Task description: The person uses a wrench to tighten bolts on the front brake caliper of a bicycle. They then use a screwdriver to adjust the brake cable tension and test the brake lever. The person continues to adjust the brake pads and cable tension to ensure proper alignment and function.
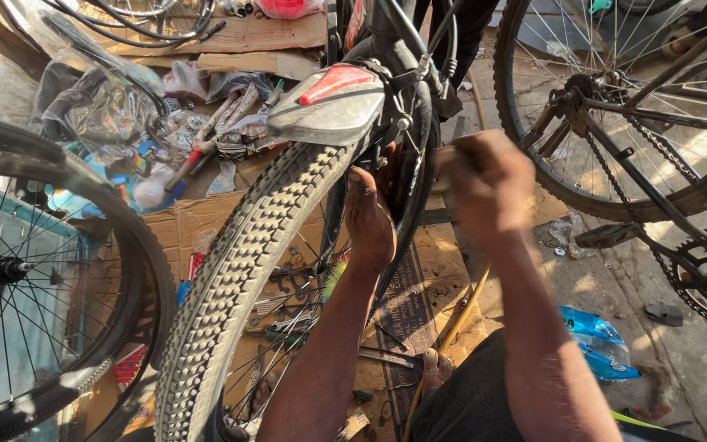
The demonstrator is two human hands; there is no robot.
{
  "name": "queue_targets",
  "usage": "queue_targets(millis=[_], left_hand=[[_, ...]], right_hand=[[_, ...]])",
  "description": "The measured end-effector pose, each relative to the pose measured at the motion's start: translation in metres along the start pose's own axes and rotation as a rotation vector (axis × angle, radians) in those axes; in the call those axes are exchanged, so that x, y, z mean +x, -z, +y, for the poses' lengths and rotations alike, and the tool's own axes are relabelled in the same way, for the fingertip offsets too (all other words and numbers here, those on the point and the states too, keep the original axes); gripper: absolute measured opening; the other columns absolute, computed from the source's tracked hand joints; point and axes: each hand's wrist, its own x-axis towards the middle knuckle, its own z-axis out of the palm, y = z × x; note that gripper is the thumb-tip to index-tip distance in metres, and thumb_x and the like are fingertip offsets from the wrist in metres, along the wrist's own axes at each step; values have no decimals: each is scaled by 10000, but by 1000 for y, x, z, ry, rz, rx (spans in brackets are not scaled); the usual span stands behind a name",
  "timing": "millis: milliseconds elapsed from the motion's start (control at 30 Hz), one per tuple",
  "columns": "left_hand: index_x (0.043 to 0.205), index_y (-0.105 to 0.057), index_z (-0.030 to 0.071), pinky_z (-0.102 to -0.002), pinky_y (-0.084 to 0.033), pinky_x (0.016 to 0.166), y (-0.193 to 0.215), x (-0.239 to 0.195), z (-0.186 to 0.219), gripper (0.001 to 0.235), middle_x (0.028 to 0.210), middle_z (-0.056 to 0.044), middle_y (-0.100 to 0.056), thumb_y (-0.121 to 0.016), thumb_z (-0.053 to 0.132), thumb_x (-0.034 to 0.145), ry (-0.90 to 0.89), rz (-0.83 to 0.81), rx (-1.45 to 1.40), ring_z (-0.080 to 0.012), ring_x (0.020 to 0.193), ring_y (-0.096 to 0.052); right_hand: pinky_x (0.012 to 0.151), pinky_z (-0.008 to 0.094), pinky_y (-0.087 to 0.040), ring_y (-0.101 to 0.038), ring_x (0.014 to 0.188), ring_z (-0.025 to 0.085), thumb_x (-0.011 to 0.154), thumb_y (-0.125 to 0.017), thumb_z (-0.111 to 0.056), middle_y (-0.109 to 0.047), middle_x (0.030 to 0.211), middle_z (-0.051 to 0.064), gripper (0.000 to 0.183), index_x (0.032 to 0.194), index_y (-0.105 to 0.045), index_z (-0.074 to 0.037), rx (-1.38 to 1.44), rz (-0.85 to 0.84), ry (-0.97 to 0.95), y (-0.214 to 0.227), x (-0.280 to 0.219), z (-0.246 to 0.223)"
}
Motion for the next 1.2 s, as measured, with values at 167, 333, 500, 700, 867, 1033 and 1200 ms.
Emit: queue_targets(millis=[167,333,500,700,867,1033,1200], left_hand=[[1618,-298,-46,-428,-389,1238,9,-9,-39,496,1551,-302,-489,-360,189,1186,-245,12,679,-430,1415,-521],[1613,-323,-8,-451,-392,1196,8,3,-55,474,1501,-244,-517,-384,94,1155,-88,1,295,-390,1377,-501],[1562,-341,-29,-507,-407,1136,5,-7,-52,530,1476,-286,-538,-438,-45,1042,-309,21,717,-446,1306,-525],[1469,-464,-48,-475,-437,1159,2,-8,-46,370,1389,-277,-578,-413,25,1110,-400,82,546,-436,1279,-564],[1238,-615,-79,-387,-490,1040,-15,-1,-22,323,1214,-246,-671,-458,186,1142,51,128,-43,-342,1106,-647],[1257,-623,-65,-351,-451,1034,-8,-4,-7,428,1247,-233,-670,-403,285,1144,328,61,-318,-309,1139,-617],[1358,-557,-42,-341,-448,1101,-13,-5,-29,521,1338,-231,-613,-317,389,1188,32,4,59,-308,1253,-600]], right_hand=[[505,288,-438,-533,615,147,1036,-655,-122,-629,826,58,94,1087,-626,-47,1063,181,-222,33,5,119],[602,336,-510,-593,711,183,1034,-572,-154,-633,830,70,108,1060,-606,-54,1247,166,-649,2,-51,199],[774,443,-623,-663,817,258,991,-483,-116,-678,909,125,187,1132,-559,-20,979,226,-726,-23,-95,135],[713,461,-588,-650,803,218,1057,-534,-186,-660,938,110,385,1392,-599,-7,581,-30,-436,-16,-95,75],[663,343,-516,-595,766,150,968,-587,-53,-680,999,39,437,1403,-630,-39,25,-162,-254,3,-47,71],[730,315,-554,-634,834,145,1021,-592,1,-655,1024,59,338,1352,-649,30,216,-59,-42,-5,-39,53],[716,319,-531,-627,818,160,1000,-617,55,-657,1016,83,323,1319,-674,52,294,11,-20,-19,-33,58]])
